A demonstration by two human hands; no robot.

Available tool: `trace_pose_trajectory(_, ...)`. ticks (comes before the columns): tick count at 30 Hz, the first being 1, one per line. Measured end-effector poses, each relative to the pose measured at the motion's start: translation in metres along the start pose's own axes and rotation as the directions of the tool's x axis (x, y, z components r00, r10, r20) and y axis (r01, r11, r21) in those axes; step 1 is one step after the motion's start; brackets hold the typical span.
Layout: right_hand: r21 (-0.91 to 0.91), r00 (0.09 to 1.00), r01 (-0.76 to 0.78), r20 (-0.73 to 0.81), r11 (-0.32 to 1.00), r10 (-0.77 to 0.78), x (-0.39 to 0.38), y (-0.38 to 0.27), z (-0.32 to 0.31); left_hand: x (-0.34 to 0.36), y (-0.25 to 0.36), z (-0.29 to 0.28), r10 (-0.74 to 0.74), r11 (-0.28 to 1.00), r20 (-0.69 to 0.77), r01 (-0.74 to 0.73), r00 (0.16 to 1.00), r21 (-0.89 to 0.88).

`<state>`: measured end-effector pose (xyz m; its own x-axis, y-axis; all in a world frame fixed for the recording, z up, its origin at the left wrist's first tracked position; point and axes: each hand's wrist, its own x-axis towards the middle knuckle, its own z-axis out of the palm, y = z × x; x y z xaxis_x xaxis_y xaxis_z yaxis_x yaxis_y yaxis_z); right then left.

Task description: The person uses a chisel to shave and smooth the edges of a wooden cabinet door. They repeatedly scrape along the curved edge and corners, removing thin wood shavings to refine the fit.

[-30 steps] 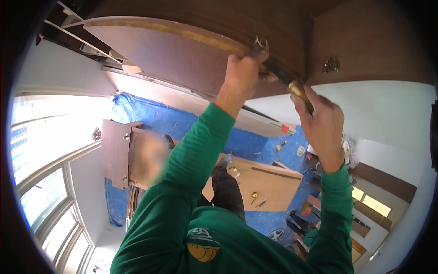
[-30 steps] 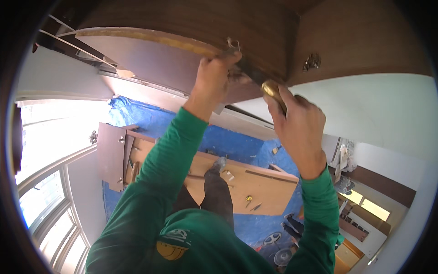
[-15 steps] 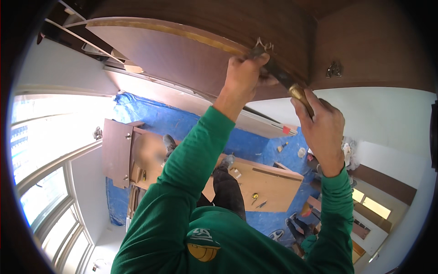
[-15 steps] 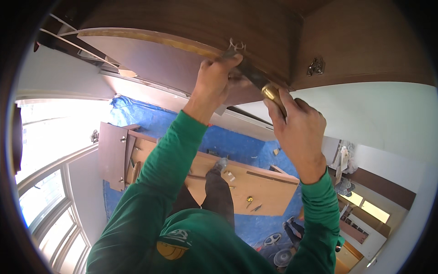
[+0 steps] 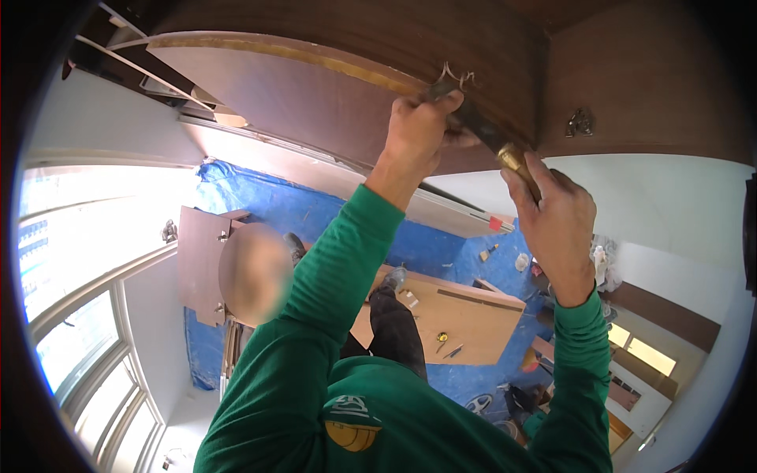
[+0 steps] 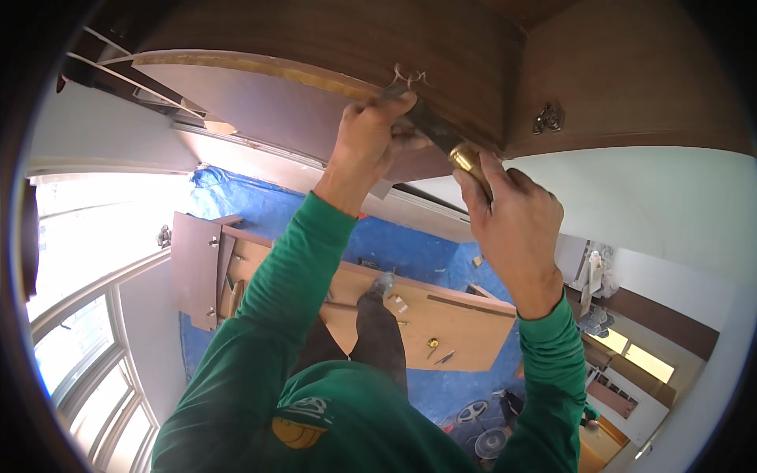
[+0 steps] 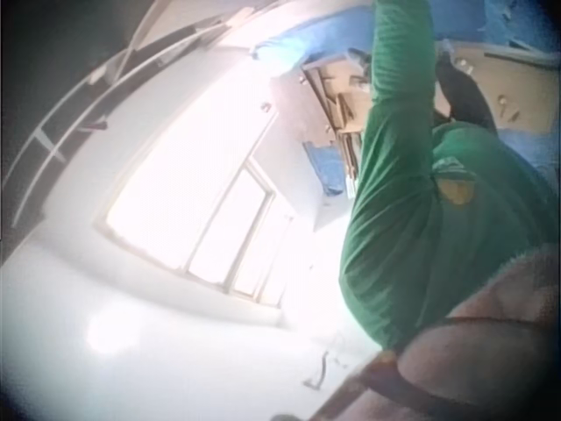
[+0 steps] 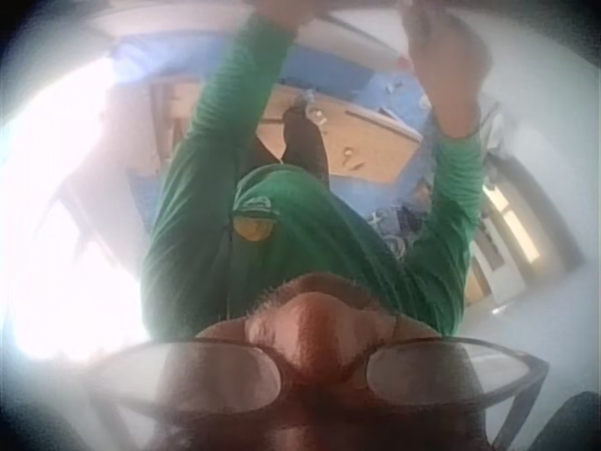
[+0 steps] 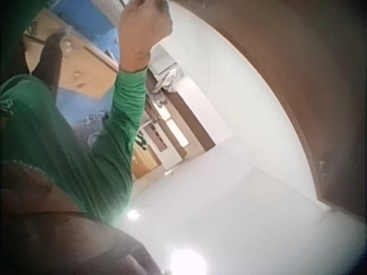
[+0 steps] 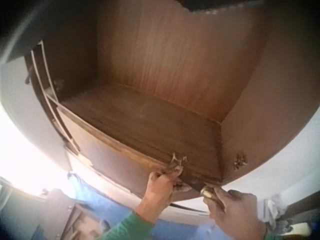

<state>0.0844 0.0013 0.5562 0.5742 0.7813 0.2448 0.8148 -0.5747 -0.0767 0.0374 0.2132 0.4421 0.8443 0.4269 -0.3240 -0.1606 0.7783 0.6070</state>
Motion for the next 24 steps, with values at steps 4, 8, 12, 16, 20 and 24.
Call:
trace_pose_trajectory(4,-0.037,1.0,0.023,0.009,0.999,-0.023,-0.001,-0.002,-0.002,-0.01,0.002,0.011,0.052,0.999,-0.053,-0.052,0.997,-0.004)
trace_pose_trajectory(8,0.006,1.0,0.014,0.022,1.0,-0.014,-0.002,-0.005,-0.004,-0.016,0.007,0.006,0.028,0.999,-0.057,-0.03,0.998,-0.032)
trace_pose_trajectory(12,0.017,1.0,0.007,0.018,1.0,-0.008,-0.002,-0.007,-0.005,-0.011,0.003,-0.001,0.017,0.999,-0.011,-0.017,1.0,-0.034)
trace_pose_trajectory(16,-0.016,0.999,0.018,0.028,1.0,-0.018,0.01,-0.005,-0.002,-0.004,0.013,0.003,0.016,1.0,-0.029,-0.016,0.999,-0.01)
trace_pose_trajectory(20,0.007,0.999,0.043,-0.004,0.999,-0.043,0.004,-0.004,0.002,-0.01,0.012,0.005,0.049,0.999,-0.078,-0.049,0.996,0.005)
trace_pose_trajectory(24,0.032,0.998,-0.005,0.068,0.999,0.003,-0.001,-0.012,-0.004,-0.017,0.008,-0.004,0.028,0.999,-0.056,-0.03,0.998,-0.03)
